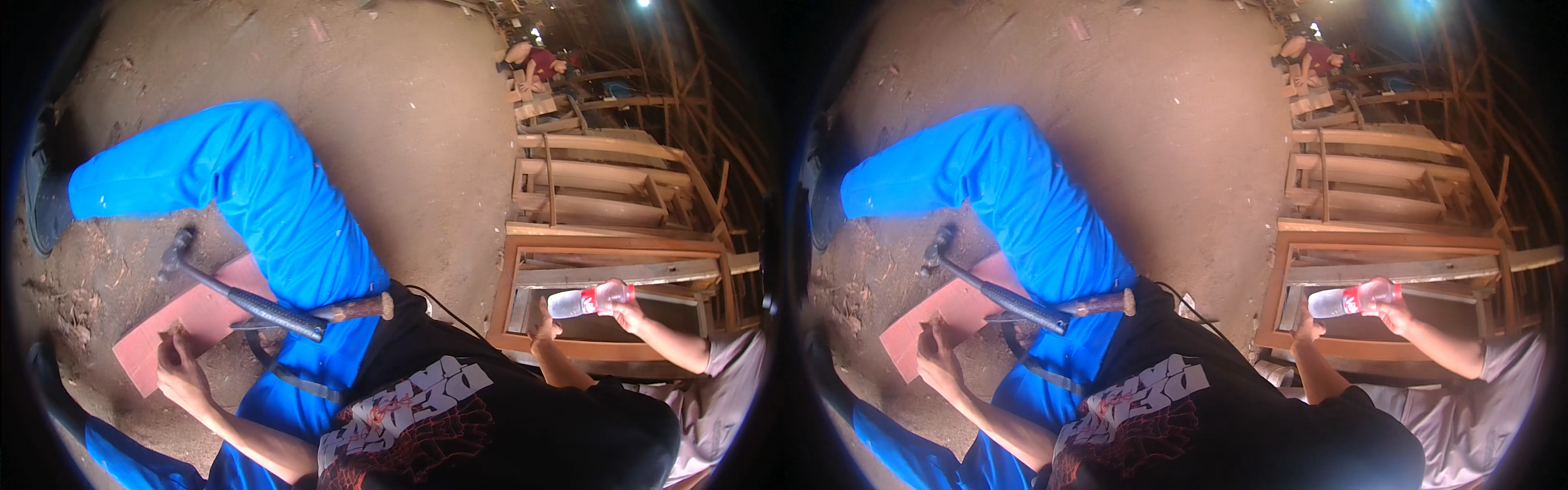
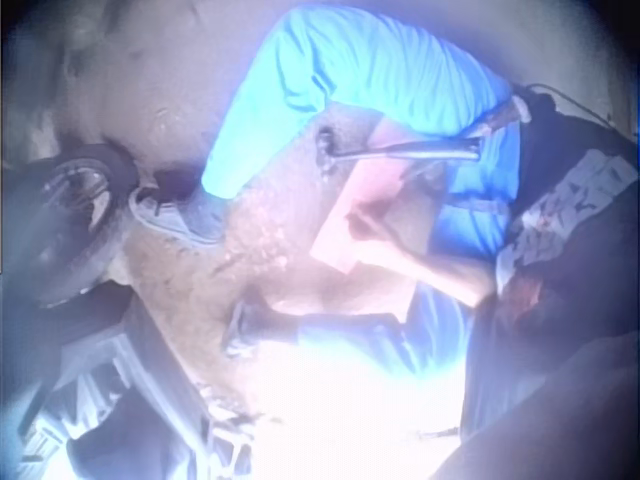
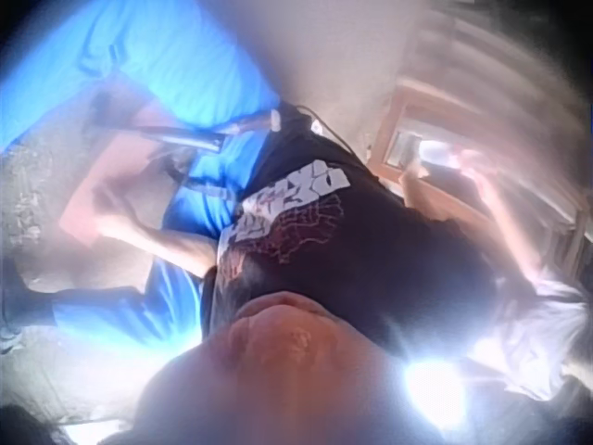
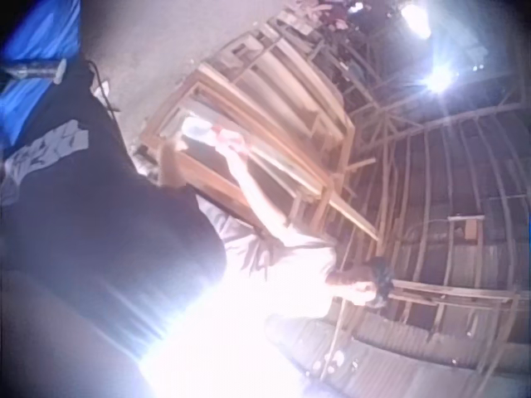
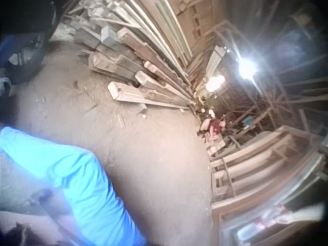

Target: The person sits on the ground and uses a chisel and hammer to carve a rectangular recess into a piece of reddish wood. They repeatedly strike the chisel to remove wood chips and occasionally clear debris from the carved area.

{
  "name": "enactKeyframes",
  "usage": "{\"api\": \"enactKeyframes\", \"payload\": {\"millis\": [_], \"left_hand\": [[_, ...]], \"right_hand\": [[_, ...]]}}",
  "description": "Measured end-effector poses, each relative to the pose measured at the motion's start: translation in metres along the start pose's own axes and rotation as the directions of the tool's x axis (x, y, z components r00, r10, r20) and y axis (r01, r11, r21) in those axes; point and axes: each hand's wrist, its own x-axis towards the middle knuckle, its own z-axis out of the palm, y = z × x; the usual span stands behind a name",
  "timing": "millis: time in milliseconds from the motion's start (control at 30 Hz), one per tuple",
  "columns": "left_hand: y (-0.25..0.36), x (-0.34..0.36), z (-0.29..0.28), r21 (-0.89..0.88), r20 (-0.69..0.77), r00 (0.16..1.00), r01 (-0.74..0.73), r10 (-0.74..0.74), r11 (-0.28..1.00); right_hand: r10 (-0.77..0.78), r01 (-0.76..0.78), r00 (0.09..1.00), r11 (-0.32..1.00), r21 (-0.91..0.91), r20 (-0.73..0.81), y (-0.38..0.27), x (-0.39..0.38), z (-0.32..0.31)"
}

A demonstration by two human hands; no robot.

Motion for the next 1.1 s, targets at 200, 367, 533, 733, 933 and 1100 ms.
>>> {"api": "enactKeyframes", "payload": {"millis": [200,367,533,733,933,1100], "left_hand": [[0.017,0.003,0.0,-0.207,0.038,0.998,0.057,-0.05,0.977],[0.004,0.007,-0.005,-0.069,-0.082,0.994,0.063,-0.069,0.996],[0.001,0.003,-0.014,-0.16,-0.042,0.983,0.168,-0.177,0.973],[0.0,-0.005,-0.011,-0.194,-0.076,0.978,0.175,-0.192,0.965],[0.007,-0.002,-0.01,-0.228,-0.049,0.974,0.205,-0.221,0.952],[0.014,-0.001,-0.012,-0.115,-0.091,0.975,0.191,-0.202,0.975]], "right_hand": [[-0.023,0.011,0.984,0.997,0.072,0.176,-0.038,-0.023,-0.003],[0.022,-0.058,0.893,0.996,0.065,0.45,-0.045,-0.03,0.053],[-0.029,-0.055,0.827,0.99,0.133,0.561,-0.079,-0.032,0.083],[-0.129,-0.123,0.662,0.953,0.277,0.738,-0.11,-0.059,0.178],[-0.275,-0.111,0.456,0.926,0.361,0.846,-0.116,-0.138,0.312],[-0.266,-0.292,0.227,0.899,0.326,0.937,-0.155,-0.262,0.364]]}}
